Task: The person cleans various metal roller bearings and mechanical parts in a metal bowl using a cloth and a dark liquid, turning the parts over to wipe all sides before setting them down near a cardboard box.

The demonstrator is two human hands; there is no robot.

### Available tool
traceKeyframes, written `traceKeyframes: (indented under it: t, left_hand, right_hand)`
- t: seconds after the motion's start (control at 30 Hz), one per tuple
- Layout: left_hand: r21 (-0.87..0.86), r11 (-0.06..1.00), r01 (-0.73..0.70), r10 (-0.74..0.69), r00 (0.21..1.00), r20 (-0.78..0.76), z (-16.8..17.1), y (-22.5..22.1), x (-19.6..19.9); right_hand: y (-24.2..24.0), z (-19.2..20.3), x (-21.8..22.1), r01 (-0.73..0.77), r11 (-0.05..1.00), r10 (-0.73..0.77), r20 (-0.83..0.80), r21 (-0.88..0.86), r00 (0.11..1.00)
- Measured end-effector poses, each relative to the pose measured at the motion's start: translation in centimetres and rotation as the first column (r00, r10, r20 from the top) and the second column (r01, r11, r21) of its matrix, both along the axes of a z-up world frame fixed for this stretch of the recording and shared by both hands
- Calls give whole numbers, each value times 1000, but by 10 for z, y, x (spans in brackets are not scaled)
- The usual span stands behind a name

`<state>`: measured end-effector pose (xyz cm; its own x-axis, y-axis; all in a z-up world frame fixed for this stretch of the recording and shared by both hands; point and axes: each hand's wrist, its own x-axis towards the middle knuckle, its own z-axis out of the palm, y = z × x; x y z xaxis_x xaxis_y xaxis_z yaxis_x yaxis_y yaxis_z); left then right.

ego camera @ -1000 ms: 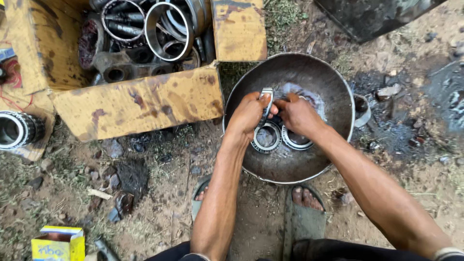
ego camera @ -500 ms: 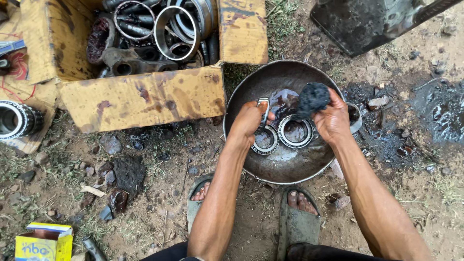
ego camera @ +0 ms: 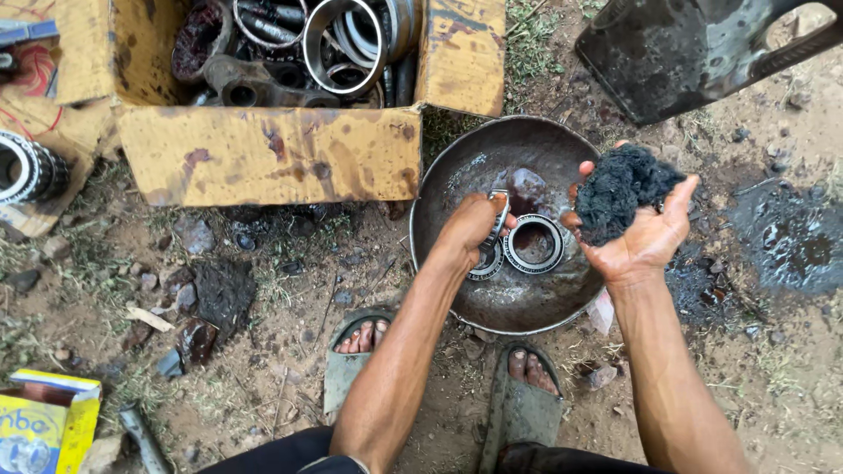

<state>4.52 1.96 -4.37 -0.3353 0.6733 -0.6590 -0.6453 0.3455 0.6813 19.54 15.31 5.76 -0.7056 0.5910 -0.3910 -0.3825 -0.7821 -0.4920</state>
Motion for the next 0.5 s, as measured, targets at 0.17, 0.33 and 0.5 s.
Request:
traceKeyframes:
  t: [0.17,0.33,0.5]
  left_hand:
    - [86,995,-49,40,994,104,-6,5,10]
    - [116,983,-139,104,959,265,1,12,18]
    - [221,967,-126,56,954,296,-4,25,28]
  right_hand:
    - [-1,12,-2,-174,984,173,8,27,985]
    - [8,12,-8,-317,944,264,356,97,896]
    - [-2,21,-24,-335,903,182,465,271,866]
